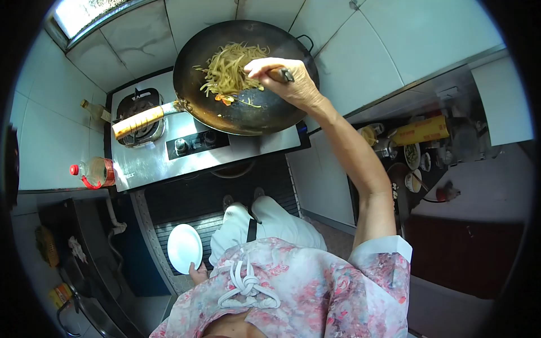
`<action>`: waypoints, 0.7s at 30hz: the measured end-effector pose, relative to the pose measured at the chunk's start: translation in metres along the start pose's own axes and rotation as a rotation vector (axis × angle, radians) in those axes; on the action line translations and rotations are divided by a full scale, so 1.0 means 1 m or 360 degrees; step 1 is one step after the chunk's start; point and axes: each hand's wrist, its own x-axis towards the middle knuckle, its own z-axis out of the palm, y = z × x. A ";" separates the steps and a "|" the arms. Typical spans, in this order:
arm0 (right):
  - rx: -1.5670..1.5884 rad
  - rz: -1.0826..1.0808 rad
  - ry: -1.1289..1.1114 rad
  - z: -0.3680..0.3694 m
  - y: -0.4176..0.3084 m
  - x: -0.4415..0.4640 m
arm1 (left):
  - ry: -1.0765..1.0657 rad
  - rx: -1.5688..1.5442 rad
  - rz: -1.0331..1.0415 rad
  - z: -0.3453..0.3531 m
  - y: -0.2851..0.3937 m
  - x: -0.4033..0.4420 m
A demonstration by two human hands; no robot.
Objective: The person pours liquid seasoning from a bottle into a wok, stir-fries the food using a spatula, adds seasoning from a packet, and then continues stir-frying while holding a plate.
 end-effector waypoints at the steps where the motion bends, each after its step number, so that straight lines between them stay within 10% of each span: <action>1: -0.0058 -0.0007 -0.0096 -0.004 -0.008 0.001 | 0.0023 -0.0016 -0.0013 0.002 0.000 0.003; 12: -0.0125 0.0897 0.0954 -0.098 0.020 -0.017 | 0.0310 -0.0067 -0.0068 -0.017 -0.014 0.018; 21: 0.1262 0.0771 0.1064 -0.027 0.135 -0.025 | 0.0074 0.0042 -0.0021 -0.001 -0.007 0.023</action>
